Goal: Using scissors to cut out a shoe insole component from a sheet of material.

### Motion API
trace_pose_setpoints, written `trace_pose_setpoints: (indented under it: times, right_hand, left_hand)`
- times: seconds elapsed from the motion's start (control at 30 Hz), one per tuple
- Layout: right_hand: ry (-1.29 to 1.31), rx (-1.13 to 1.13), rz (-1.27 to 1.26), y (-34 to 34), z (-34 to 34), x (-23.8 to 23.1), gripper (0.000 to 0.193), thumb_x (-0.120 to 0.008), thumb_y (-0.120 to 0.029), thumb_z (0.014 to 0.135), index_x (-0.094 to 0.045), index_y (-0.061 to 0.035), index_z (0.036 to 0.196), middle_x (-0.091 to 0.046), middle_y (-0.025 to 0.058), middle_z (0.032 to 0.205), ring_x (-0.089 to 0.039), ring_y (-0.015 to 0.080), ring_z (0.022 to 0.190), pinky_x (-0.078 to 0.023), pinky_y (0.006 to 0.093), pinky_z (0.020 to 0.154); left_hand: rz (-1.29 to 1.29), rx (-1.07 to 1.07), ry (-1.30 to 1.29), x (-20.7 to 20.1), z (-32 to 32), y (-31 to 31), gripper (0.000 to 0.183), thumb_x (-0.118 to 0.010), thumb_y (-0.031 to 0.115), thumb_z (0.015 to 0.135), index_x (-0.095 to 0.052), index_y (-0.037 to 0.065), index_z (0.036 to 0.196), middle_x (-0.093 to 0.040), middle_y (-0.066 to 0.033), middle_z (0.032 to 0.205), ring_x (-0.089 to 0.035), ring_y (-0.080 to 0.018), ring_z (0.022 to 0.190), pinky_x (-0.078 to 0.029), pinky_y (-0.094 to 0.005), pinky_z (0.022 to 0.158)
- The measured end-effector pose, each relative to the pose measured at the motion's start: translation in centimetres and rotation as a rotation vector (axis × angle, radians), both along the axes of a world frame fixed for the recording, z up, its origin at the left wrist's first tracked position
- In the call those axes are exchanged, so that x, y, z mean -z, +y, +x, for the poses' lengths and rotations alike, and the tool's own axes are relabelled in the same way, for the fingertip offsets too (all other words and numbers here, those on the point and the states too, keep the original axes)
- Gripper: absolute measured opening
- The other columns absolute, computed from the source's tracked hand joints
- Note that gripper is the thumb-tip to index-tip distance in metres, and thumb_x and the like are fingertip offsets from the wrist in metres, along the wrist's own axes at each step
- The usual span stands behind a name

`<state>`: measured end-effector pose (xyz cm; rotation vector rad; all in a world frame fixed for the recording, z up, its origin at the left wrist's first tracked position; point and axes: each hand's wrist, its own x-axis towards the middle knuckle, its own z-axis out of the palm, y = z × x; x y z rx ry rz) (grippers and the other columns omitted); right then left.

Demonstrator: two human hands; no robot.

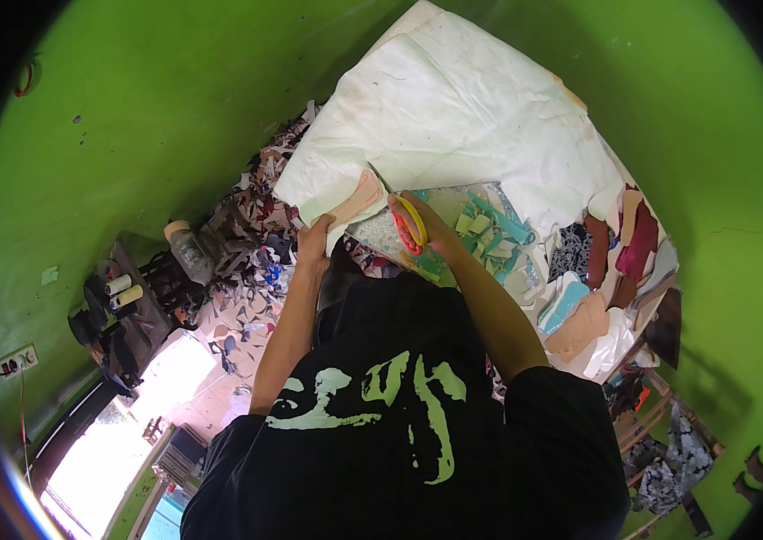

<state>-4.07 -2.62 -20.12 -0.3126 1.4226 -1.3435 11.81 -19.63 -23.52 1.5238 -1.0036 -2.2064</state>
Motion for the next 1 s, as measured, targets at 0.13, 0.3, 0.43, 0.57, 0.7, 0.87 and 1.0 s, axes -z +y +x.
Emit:
trace_pose_setpoints:
  times: [0.13,0.3,0.43,0.57,0.7,0.87,1.0]
  right_hand:
    - [-0.102,-0.078,-0.042,-0.1,0.0,0.0,0.063,-0.044,-0.067,0.093,-0.042,-0.0099,0.068,-0.042,0.0022,0.046,-0.044,0.0136,0.033,-0.037,0.0268,0.033]
    - [-0.226,-0.043,0.0,-0.9,0.7,-0.5,0.064,-0.041,-0.067,0.094,-0.044,-0.01,0.066,-0.044,0.0017,0.047,-0.048,0.0131,0.039,-0.041,0.027,0.039]
    - [-0.153,0.02,0.031,-1.1,0.3,-0.4,0.06,-0.043,-0.064,0.095,-0.044,-0.0099,0.07,-0.043,0.0018,0.047,-0.043,0.0128,0.034,-0.037,0.0266,0.034]
    - [0.049,0.065,0.048,-1.0,0.6,0.3,0.056,-0.045,-0.061,0.096,-0.043,-0.01,0.073,-0.042,0.002,0.045,-0.039,0.0124,0.029,-0.033,0.0264,0.029]
    - [-0.06,-0.012,0.029,-1.1,0.2,-0.4,0.05,-0.04,-0.055,0.101,-0.044,-0.0099,0.079,-0.043,-0.0009,0.048,-0.04,0.01,0.032,-0.034,0.0236,0.032]
    - [-0.165,-0.062,-0.052,-1.9,-0.6,0.0,0.058,-0.046,-0.062,0.096,-0.044,-0.0063,0.079,-0.041,0.0021,0.043,-0.04,0.0129,0.028,-0.035,0.0269,0.028]
    - [-0.079,-0.047,0.041,-2.9,-1.0,-0.6,0.053,-0.039,-0.057,0.1,-0.044,-0.0076,0.081,-0.043,0.0011,0.042,-0.042,0.0119,0.03,-0.034,0.025,0.029]
  left_hand:
    - [0.006,-0.006,0.01,0.0,0.4,0.1,0.038,-0.064,0.002,0.08,-0.058,-0.01,0.117,-0.066,-0.0144,0.107,-0.066,-0.0229,0.089,-0.054,-0.0312,0.075]
    - [-0.009,0.006,0.017,0.5,1.0,0.2,0.037,-0.064,0.002,0.081,-0.059,-0.009,0.115,-0.067,-0.0138,0.105,-0.066,-0.0226,0.088,-0.054,-0.0311,0.074]
    - [-0.008,0.005,0.033,0.3,1.0,0.2,0.036,-0.064,0.002,0.081,-0.06,-0.009,0.115,-0.067,-0.0138,0.105,-0.066,-0.0225,0.088,-0.054,-0.0312,0.075]
    - [-0.008,-0.005,0.026,0.2,0.9,0.2,0.036,-0.064,0.002,0.081,-0.06,-0.009,0.115,-0.067,-0.0139,0.106,-0.066,-0.0224,0.088,-0.054,-0.0314,0.075]
    - [-0.008,-0.026,0.025,0.1,1.2,0.2,0.032,-0.064,0.003,0.081,-0.06,-0.009,0.11,-0.066,-0.0133,0.099,-0.067,-0.0231,0.084,-0.055,-0.0324,0.071]
    - [0.016,-0.001,0.039,0.0,1.2,0.2,0.032,-0.065,0.003,0.081,-0.06,-0.008,0.111,-0.066,-0.0133,0.1,-0.067,-0.023,0.083,-0.055,-0.0323,0.07]
    - [0.001,-0.006,0.047,-0.1,1.4,0.3,0.032,-0.065,0.004,0.081,-0.06,-0.006,0.112,-0.066,-0.0122,0.101,-0.067,-0.022,0.084,-0.055,-0.0315,0.071]
